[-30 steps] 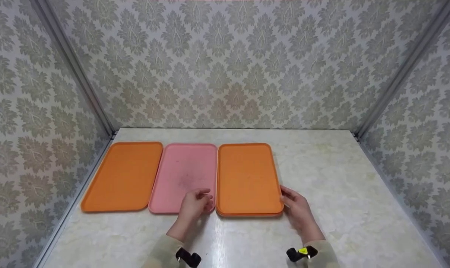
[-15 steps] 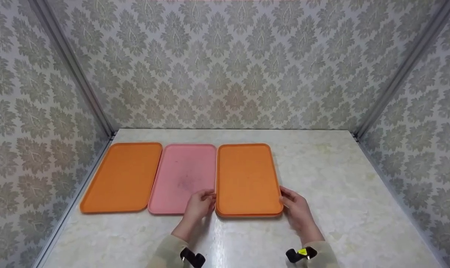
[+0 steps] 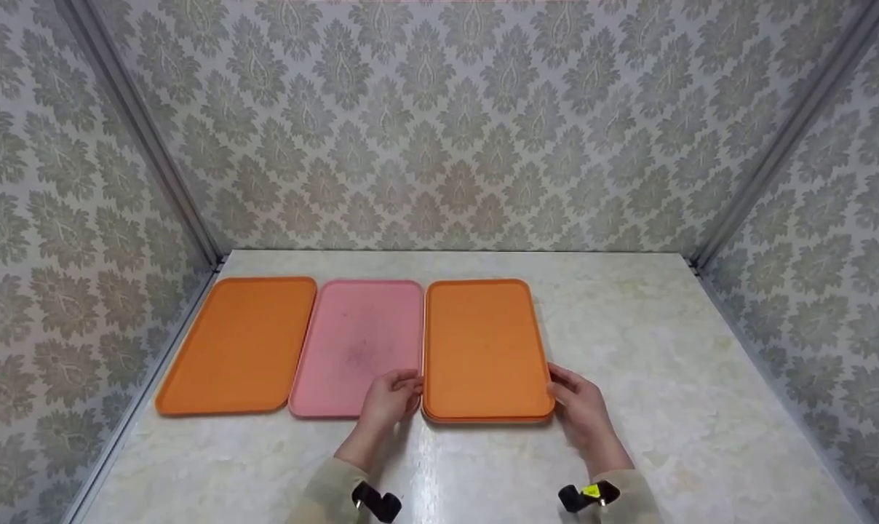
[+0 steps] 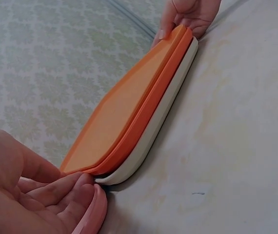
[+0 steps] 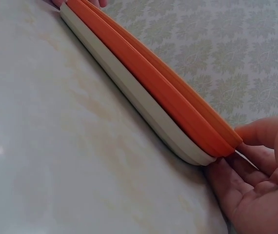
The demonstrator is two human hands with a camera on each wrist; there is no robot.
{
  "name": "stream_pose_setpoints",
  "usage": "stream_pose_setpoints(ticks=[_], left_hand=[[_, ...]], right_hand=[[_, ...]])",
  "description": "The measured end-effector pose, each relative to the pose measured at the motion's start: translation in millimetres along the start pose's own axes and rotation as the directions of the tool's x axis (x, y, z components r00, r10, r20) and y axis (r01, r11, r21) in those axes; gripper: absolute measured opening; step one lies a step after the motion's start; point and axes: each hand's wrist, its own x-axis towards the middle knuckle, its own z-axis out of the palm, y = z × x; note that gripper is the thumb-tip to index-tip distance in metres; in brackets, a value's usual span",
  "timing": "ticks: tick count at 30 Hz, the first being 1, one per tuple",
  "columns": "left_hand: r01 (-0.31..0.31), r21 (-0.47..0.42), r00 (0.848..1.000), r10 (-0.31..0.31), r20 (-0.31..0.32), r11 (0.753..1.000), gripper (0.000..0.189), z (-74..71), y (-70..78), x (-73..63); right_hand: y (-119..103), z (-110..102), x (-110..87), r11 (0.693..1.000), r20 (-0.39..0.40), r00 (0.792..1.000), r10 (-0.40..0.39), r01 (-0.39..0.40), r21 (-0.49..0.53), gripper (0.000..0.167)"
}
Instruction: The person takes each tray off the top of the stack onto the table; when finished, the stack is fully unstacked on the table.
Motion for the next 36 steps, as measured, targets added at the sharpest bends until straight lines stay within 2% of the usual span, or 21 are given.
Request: stream_pose_setpoints(ticks=[12,15,17,19,22,26,32,36], left_hand=[[0.007,0.018,0.999,-0.006,-0.034,1.000,0.040,-3.1,-0.9,-0.5],[-0.040,0.088,0.999,0.042,-0.024,0.995,0.042,-4.5,-3.0,-0.5],[-0.095,0.149,0.995,0.097,-0.007,0.984,0.044,-5.4,-5.8,-0.3],[-0.160,0.191,0.987,0.160,0.020,0.968,0.046,-6.6,-9.9,0.0],[-0.255,0.218,0.967,0.244,0.074,0.942,0.049,-8.5,-16.5,1.2],[-0.325,0.237,0.942,0.293,0.161,0.915,0.054,-12.7,-20.2,2.2],[-0.322,0.288,0.923,0.231,0.308,0.902,0.082,-18.1,-20.5,1.4],[-0.348,0.355,0.913,0.229,0.337,0.868,0.093,-16.5,-21.3,2.0]], right_hand=[[-3.1,6.7,1.0,1.000,-0.015,1.000,-0.020,0.020,0.010,0.052],[-3.3,6.0,1.0,0.999,-0.021,0.999,-0.027,0.026,-0.021,0.051],[-3.0,5.4,1.2,0.999,-0.022,0.999,-0.023,0.022,-0.039,0.051],[-2.3,4.7,1.6,0.998,-0.023,1.000,-0.018,0.016,-0.059,0.051],[-1.3,4.5,2.4,0.997,-0.027,1.000,-0.015,0.013,-0.077,0.051],[-1.2,4.7,3.3,0.995,-0.039,0.999,-0.012,0.008,-0.097,0.050],[-1.3,3.7,2.7,0.996,-0.046,0.999,0.012,-0.016,-0.091,0.050],[-1.9,3.4,1.4,0.998,-0.042,0.999,0.009,-0.012,-0.068,0.051]])
